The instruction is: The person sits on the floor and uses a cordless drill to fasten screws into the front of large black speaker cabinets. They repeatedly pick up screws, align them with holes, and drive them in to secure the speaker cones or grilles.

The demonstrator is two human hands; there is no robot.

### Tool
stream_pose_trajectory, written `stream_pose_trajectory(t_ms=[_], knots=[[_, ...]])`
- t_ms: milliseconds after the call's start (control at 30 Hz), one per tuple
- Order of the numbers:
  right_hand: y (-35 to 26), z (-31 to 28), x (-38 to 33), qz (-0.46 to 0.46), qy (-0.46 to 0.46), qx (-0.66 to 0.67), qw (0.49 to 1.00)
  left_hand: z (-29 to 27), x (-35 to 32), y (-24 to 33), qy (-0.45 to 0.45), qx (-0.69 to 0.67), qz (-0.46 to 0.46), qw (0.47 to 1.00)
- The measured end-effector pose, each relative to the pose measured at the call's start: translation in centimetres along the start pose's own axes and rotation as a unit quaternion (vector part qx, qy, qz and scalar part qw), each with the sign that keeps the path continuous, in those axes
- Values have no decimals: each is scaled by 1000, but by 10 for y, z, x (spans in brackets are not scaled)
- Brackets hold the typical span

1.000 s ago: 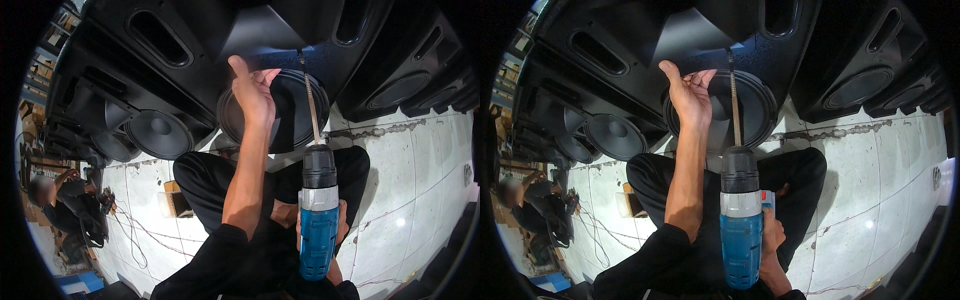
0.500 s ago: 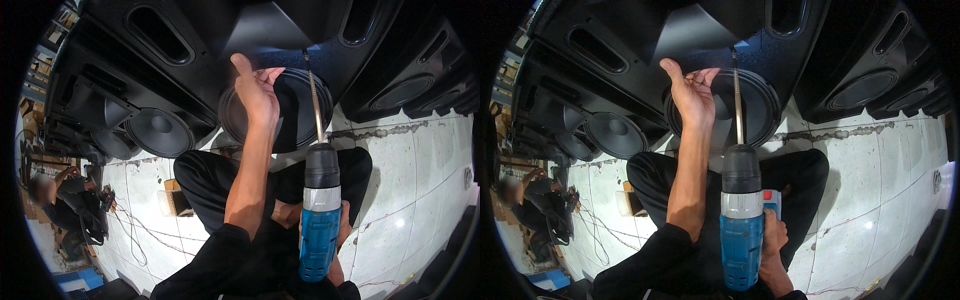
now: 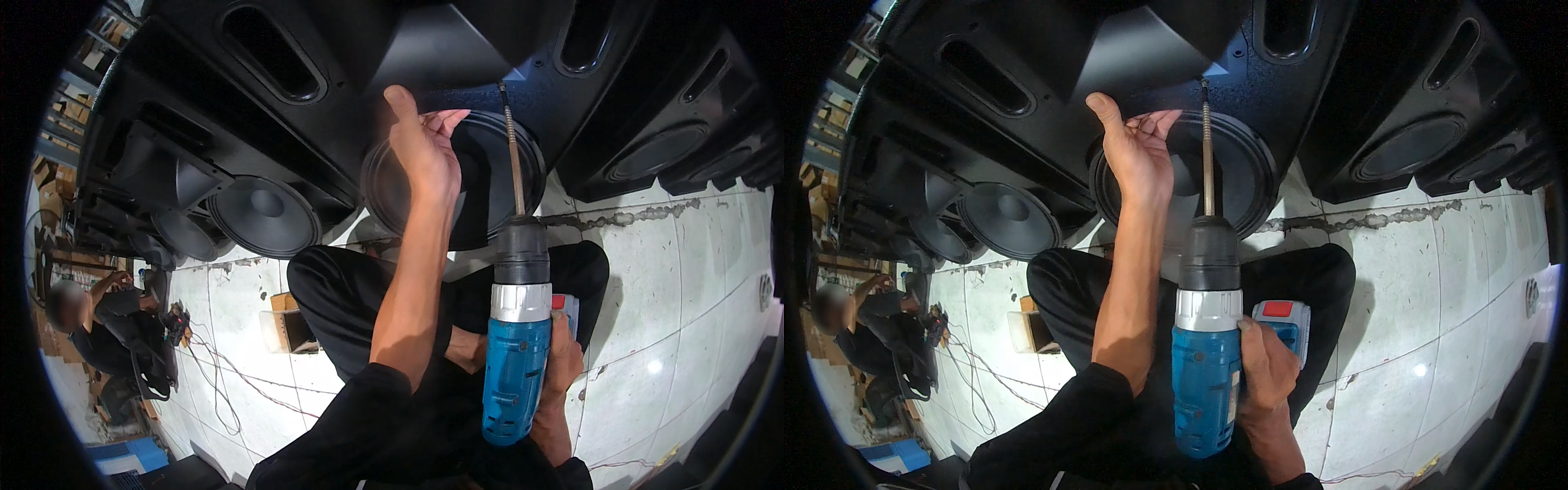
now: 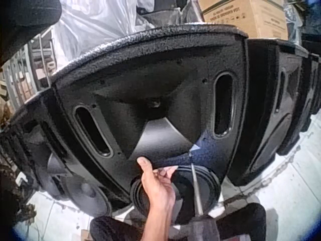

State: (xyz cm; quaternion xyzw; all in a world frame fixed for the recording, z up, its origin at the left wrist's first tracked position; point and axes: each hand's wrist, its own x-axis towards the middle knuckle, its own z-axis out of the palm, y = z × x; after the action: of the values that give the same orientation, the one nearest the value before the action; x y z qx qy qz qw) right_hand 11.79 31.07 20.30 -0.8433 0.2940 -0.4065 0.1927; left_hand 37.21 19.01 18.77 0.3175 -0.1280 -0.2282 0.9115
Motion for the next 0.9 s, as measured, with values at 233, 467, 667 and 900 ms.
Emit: stream_pose_trajectory(t_ms=[233, 467, 667, 900], knots=[[10, -27, -3, -9, -22, -42, 999, -2, -4, -1, -36, 34, -21, 999], [-6, -39, -44, 299, -24, -163, 940, -20, -9, 43, -90, 95, -140, 981], [59, -77, -102, 354, -132, 350, 857, -103, -56, 140, -58, 333, -120, 933], [59, -33, -86, 360, -196, 504, 760, -327, -154, 264, -21, 863, -66, 500]])
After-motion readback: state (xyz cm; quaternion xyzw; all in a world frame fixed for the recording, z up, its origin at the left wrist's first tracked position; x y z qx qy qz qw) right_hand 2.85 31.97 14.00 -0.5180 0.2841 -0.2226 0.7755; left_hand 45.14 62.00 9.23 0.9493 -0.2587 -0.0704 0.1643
